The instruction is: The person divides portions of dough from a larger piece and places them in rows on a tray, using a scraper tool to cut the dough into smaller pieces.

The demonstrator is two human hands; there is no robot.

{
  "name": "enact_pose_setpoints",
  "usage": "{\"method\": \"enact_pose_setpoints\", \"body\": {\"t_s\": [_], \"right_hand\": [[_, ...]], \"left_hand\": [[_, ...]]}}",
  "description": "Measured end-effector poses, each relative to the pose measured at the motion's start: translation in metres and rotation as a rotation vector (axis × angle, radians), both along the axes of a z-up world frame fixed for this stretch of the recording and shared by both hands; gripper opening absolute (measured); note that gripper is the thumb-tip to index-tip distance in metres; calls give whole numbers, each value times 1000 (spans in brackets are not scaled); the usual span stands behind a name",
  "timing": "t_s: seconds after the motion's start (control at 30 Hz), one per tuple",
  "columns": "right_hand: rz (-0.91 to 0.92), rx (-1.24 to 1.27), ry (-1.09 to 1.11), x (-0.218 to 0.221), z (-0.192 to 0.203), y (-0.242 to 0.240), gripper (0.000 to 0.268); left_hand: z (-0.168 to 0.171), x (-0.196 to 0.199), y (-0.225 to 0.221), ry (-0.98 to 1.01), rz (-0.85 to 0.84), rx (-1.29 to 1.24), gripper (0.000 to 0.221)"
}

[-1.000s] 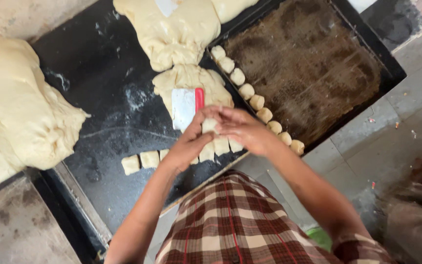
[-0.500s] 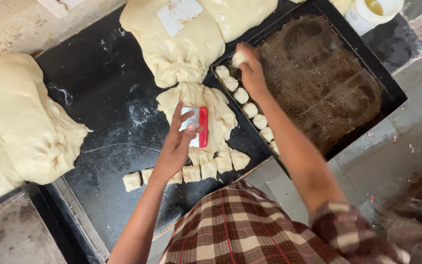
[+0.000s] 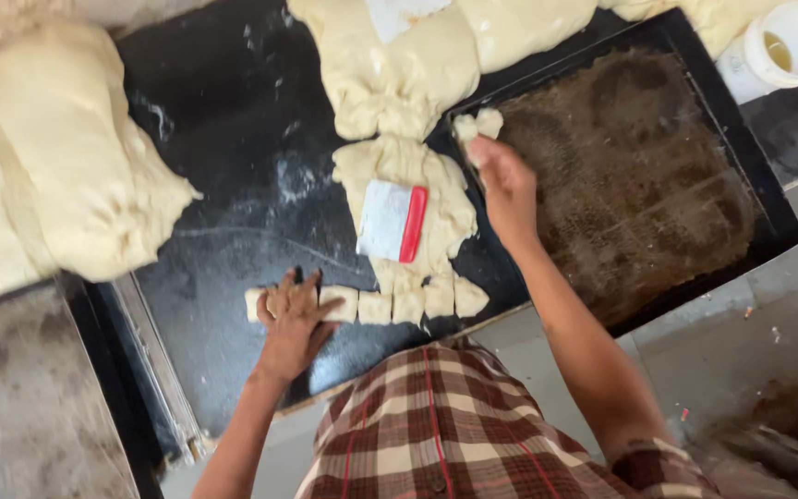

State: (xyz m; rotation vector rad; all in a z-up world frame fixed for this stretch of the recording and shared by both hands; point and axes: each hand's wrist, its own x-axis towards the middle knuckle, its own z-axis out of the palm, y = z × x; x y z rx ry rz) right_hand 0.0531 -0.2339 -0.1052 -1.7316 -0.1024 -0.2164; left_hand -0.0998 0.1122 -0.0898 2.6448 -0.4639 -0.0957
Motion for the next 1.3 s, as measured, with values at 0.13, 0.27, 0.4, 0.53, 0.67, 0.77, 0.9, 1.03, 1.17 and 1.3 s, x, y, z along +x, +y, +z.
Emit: {"method": "enact_pose_setpoints", "body": {"t_s": [0.13,0.27,0.4,0.53,0.67,0.77,0.9,1.03,1.17,1.3], "right_hand": [[234,-313,51,-69,14,20,22],[152,-502,108,-108,28,32,18],[121,-683,91,-128,27,66,20],[-45,-842,-50,-132,10,104,28],[65,-281,142,-135,1,105,20],[234,279,291,-155,28,96,19],[306,-91,257,-174,56,128,22],[105,-170,171,-169,60,161,30],[86,-376,3,-179,76,152,42],[184,-624,-446,-202,86,163,40]], "left_hand": [[-31,-9,-31,-254,275,-216,29],[-28,13,-44,42,566,-1083,22],[-8,37,-32,224,478,-1272,38],[-28,30,-25,370,511,-1392,33],[-59,7,-13,375,498,-1307,32],[-63,-2,0,519,493,-1397,22],[-36,-6,6,795,399,-1528,18],[11,0,14,1079,165,-1450,31],[21,4,33,937,-198,-1198,35],[21,7,26,841,-49,-1261,33]]}}
